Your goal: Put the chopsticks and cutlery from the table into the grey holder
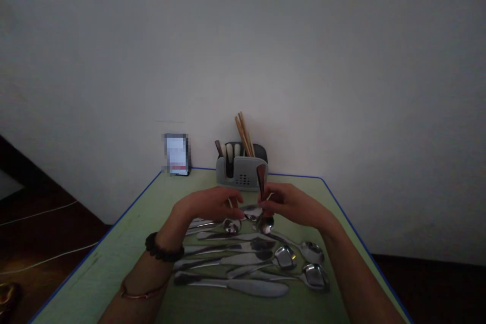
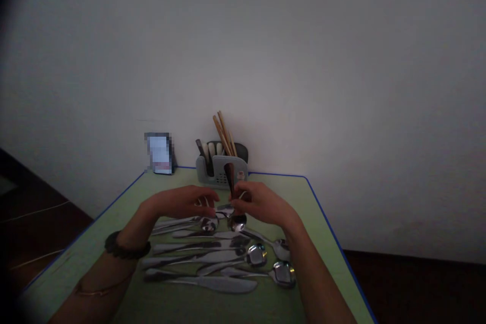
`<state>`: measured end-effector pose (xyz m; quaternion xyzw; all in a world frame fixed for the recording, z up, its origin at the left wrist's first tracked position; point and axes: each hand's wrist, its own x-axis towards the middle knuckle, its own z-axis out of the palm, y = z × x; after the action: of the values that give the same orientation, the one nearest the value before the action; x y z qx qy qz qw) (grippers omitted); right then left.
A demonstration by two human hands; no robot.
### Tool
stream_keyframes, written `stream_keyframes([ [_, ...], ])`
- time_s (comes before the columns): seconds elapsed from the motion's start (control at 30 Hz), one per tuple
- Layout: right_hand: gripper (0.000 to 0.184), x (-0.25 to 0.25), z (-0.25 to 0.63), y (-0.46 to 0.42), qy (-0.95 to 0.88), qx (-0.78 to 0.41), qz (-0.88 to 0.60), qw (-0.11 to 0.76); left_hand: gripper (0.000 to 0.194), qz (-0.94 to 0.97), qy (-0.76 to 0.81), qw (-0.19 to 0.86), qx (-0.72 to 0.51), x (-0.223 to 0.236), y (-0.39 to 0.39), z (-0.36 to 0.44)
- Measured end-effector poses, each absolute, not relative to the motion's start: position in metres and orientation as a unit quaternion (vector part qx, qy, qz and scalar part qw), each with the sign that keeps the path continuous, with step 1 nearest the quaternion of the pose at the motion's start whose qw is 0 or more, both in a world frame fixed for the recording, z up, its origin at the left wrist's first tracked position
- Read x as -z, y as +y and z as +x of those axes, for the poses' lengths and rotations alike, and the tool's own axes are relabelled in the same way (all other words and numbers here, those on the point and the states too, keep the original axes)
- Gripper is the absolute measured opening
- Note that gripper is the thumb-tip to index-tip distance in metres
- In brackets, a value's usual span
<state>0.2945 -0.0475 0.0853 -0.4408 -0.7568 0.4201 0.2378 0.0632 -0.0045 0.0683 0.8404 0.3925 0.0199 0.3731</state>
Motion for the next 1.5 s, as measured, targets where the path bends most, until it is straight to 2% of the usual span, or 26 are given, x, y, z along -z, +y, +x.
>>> stream_keyframes([
  [0.13, 0.017, -0.088, 0.274, -0.05, -0.693, -0.494, -0.381, 0.36, 0.038, 0.849, 0.32, 0.42, -0.039, -0.081, -0.014, 0.066],
  [0.27, 0.023, -0.099, 0.271, -0.054, -0.665, -0.462, -0.398, 0.432, 0.027, 0.847, 0.288, 0.447, -0.005, -0.09, -0.018, 0.063],
  [0.4, 0.03, -0.108, 0.284, -0.058, -0.694, -0.369, -0.478, 0.391, 0.034, 0.853, 0.332, 0.403, 0.017, -0.093, -0.017, 0.057],
  [0.53, 0.037, -0.106, 0.29, -0.059, -0.689, -0.394, -0.506, 0.338, 0.03, 0.858, 0.337, 0.386, -0.02, -0.093, -0.015, 0.056],
  [0.6, 0.039, -0.104, 0.289, -0.058, -0.672, -0.41, -0.503, 0.357, 0.03, 0.852, 0.327, 0.406, -0.039, -0.093, -0.016, 0.058],
  [0.83, 0.033, -0.107, 0.287, -0.056, -0.592, -0.445, -0.444, 0.505, 0.029, 0.804, 0.334, 0.486, -0.083, -0.1, -0.021, 0.06],
  [0.97, 0.034, -0.107, 0.286, -0.056, -0.566, -0.441, -0.445, 0.536, 0.028, 0.835, 0.337, 0.42, -0.112, -0.099, -0.017, 0.059],
  [1.13, 0.034, -0.103, 0.283, -0.054, -0.577, -0.449, -0.443, 0.52, 0.041, 0.853, 0.359, 0.362, -0.109, -0.091, -0.011, 0.06],
  [1.23, 0.034, -0.101, 0.28, -0.053, -0.574, -0.438, -0.438, 0.536, 0.041, 0.865, 0.356, 0.333, -0.122, -0.087, -0.008, 0.059],
  [1.5, 0.024, -0.118, 0.271, -0.064, -0.59, -0.234, -0.432, 0.641, 0.033, 0.858, 0.437, 0.24, -0.121, -0.087, 0.0, 0.043],
])
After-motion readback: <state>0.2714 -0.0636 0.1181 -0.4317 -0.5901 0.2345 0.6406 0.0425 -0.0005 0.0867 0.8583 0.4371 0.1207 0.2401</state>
